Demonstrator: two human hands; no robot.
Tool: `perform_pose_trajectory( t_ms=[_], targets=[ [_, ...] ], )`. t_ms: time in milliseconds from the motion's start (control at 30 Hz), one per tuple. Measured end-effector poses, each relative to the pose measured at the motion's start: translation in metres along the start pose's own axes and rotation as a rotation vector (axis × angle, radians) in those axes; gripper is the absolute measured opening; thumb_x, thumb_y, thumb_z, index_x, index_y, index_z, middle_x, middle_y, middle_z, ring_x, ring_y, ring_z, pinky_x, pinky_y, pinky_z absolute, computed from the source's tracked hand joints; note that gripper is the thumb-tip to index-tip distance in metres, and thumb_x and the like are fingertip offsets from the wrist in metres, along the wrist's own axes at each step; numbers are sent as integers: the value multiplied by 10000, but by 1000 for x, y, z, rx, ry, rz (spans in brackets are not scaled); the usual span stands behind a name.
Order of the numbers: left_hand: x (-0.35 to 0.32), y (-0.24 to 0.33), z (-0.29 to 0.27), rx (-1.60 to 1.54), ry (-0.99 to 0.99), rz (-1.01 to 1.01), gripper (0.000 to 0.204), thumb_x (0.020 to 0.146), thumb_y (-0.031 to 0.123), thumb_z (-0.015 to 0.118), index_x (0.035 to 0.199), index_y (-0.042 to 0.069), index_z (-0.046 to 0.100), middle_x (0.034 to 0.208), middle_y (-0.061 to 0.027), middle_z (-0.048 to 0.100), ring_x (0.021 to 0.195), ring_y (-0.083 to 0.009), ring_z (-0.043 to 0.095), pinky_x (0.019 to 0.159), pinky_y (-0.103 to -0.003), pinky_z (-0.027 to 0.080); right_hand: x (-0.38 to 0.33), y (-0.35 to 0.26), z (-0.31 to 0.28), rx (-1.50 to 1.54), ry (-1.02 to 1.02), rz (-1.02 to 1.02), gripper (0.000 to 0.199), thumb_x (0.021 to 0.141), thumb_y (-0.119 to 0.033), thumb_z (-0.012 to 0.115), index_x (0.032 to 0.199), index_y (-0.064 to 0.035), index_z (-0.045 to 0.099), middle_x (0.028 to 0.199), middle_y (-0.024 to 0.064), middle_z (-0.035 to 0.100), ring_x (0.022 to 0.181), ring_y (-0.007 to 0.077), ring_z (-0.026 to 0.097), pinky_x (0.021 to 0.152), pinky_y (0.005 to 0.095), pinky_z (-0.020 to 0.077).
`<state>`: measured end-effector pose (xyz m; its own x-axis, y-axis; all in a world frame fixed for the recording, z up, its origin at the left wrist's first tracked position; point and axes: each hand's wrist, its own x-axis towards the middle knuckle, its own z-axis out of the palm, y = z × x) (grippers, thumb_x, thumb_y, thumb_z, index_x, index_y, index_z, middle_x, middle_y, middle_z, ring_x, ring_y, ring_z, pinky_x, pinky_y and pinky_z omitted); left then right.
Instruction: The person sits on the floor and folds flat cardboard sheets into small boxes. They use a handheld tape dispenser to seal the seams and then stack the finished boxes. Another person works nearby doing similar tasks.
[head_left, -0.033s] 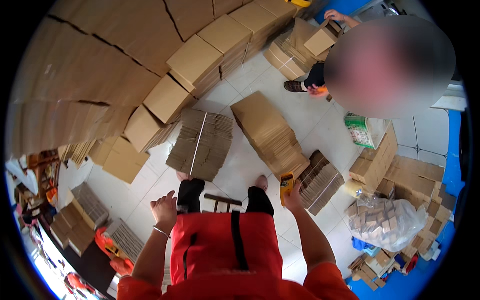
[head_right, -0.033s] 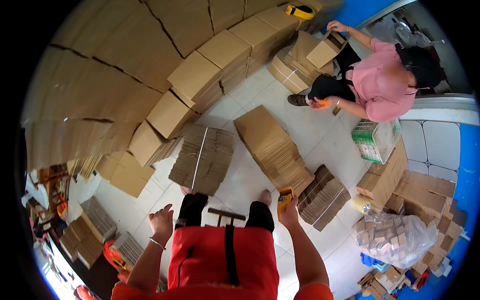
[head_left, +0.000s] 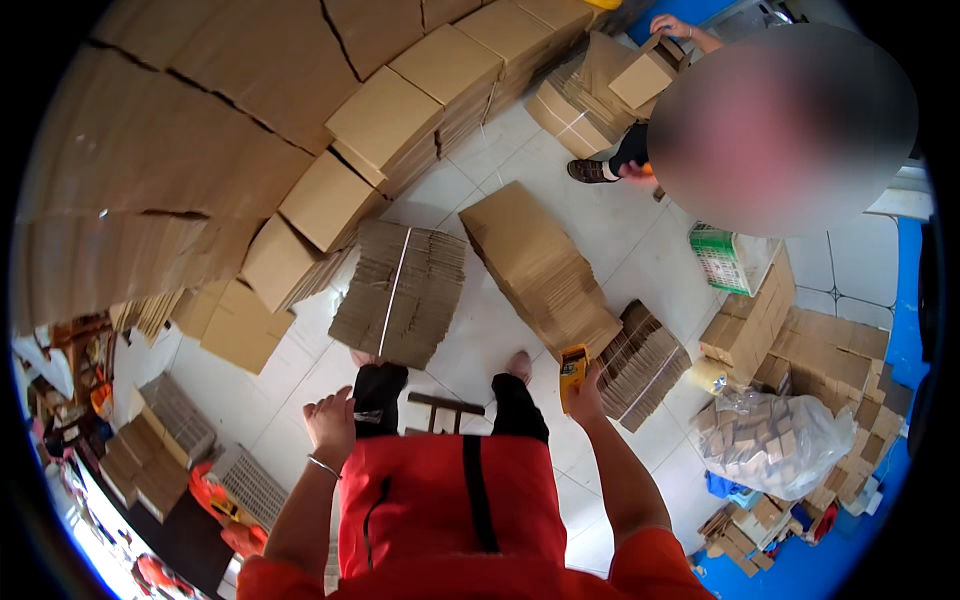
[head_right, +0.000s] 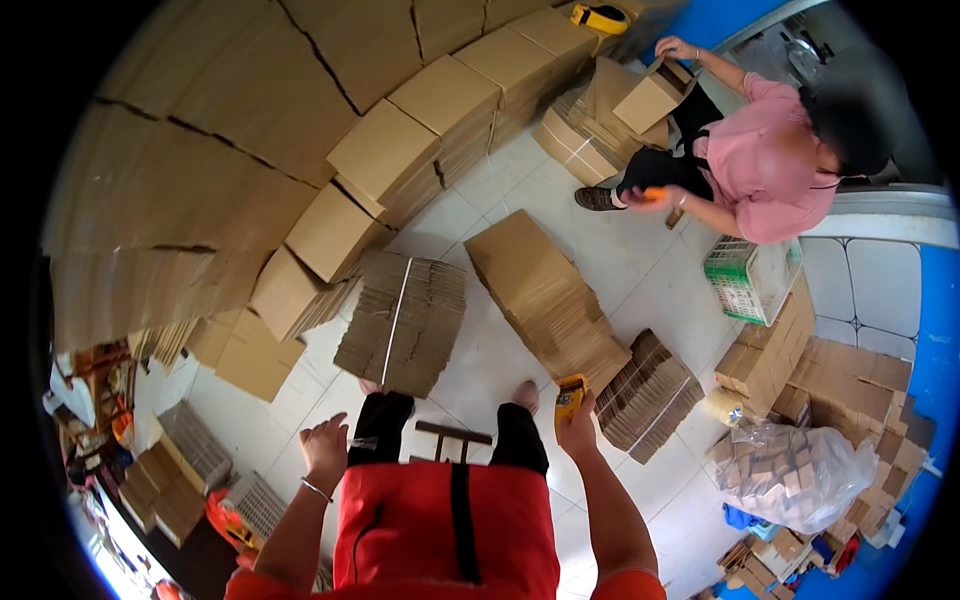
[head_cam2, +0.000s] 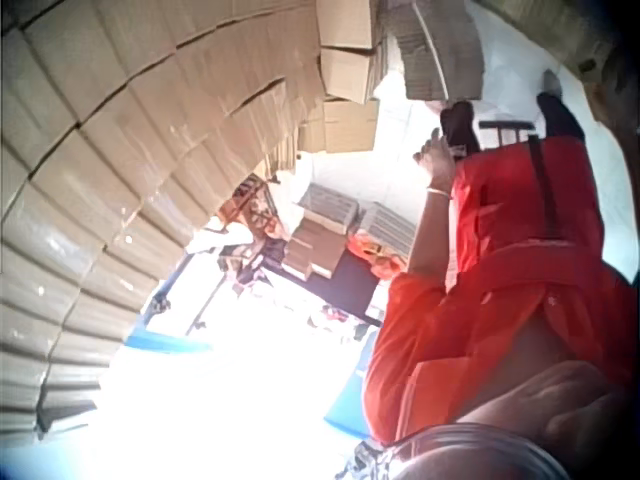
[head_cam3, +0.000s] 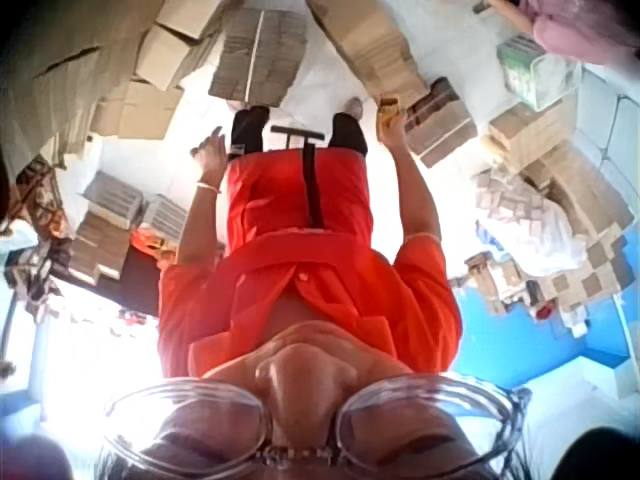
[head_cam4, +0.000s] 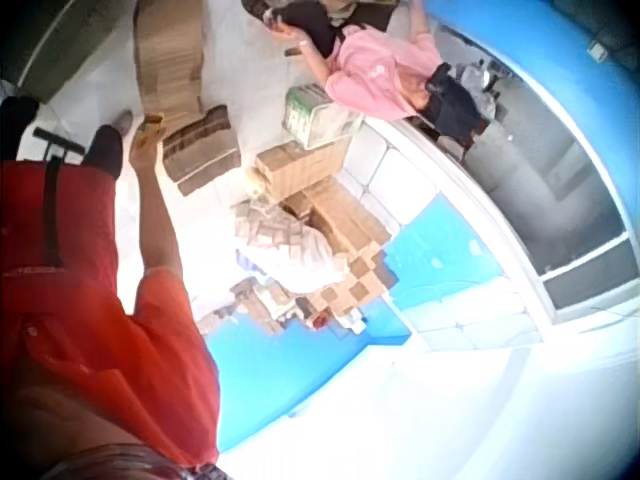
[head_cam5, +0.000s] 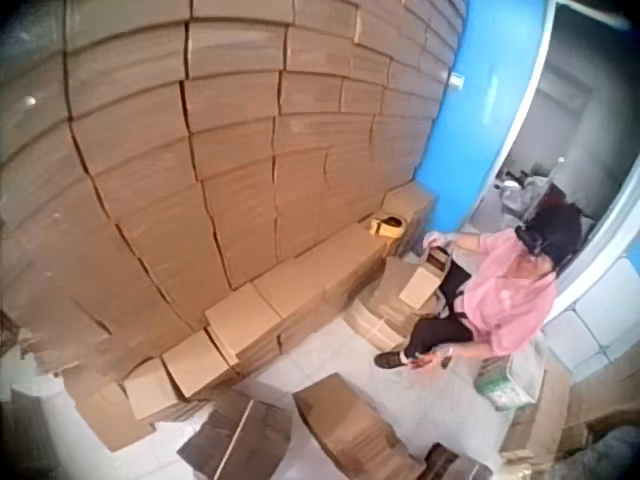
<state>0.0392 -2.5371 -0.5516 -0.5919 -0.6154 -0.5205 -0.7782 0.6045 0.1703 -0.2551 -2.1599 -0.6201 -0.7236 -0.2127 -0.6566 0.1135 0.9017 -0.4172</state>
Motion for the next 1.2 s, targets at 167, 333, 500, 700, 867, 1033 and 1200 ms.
perform_pose_trajectory(
  t_ms=[167, 333, 500, 700, 867, 1033, 1200],
  targets=[
    [72, -24, 138, -347, 26, -62, 174, 846, 153, 659, 1012, 131, 613, 795, -47, 671, 827, -249, 645, 860, -421, 414, 107, 36, 86, -167, 199, -29, 796, 902, -10, 498, 1507, -8, -19, 1445, 349, 317, 1303, 475, 401, 1071, 465, 369],
    [124, -15, 210, -589, -18, -62, 148, 781, 100, 738, 879, 55, 636, 757, -100, 649, 715, -258, 639, 652, -374, 505, 213, 24, 113, -273, 394, -73, 806, 891, 38, 494, 1526, -93, 15, 1459, 270, 363, 1246, 445, 475, 975, 475, 460],
    [176, 32, 217, -753, 1, 8, 145, 788, 45, 718, 913, 46, 645, 757, -110, 644, 677, -235, 634, 601, -335, 510, 267, 57, 136, -177, 446, -55, 844, 859, 3, 578, 1523, -61, 61, 1478, 252, 340, 1285, 436, 432, 1027, 466, 413],
    [190, 55, 197, -878, 67, 164, 185, 845, -20, 599, 1019, 33, 629, 788, -112, 618, 688, -212, 628, 590, -317, 486, 252, 38, 147, -550, 630, -316, 904, 744, -194, 775, 1475, -62, 261, 1325, 230, 444, 1222, 414, 421, 1022, 511, 342],
    [219, 51, 203, -412, 170, 68, 227, 888, 58, 574, 1114, 68, 555, 1084, -201, 521, 871, -385, 624, 712, -462, 550, 259, -94, 193, -449, 390, -920, 571, 752, -307, 770, 1246, -103, 570, 1275, 169, 513, 1156, 381, 491, 972, 504, 382],
    [269, 44, 219, -208, 163, -289, 499, 806, 214, 748, 1125, -4, 431, 1220, -245, 416, 928, -431, 634, 757, -477, 555, 319, -182, 254, -515, 146, -699, 659, 862, -532, 614, 1328, -86, 475, 1246, 144, 574, 1193, 313, 531, 972, 527, 399],
    [280, 36, 250, -213, 301, -131, 381, 792, 169, 726, 1029, 18, 468, 1028, -208, 530, 881, -423, 624, 724, -496, 531, 308, -168, 243, -519, 73, -687, 664, 880, -546, 588, 1266, -18, 473, 1195, 152, 582, 1141, 316, 550, 925, 483, 432]
  ],
)
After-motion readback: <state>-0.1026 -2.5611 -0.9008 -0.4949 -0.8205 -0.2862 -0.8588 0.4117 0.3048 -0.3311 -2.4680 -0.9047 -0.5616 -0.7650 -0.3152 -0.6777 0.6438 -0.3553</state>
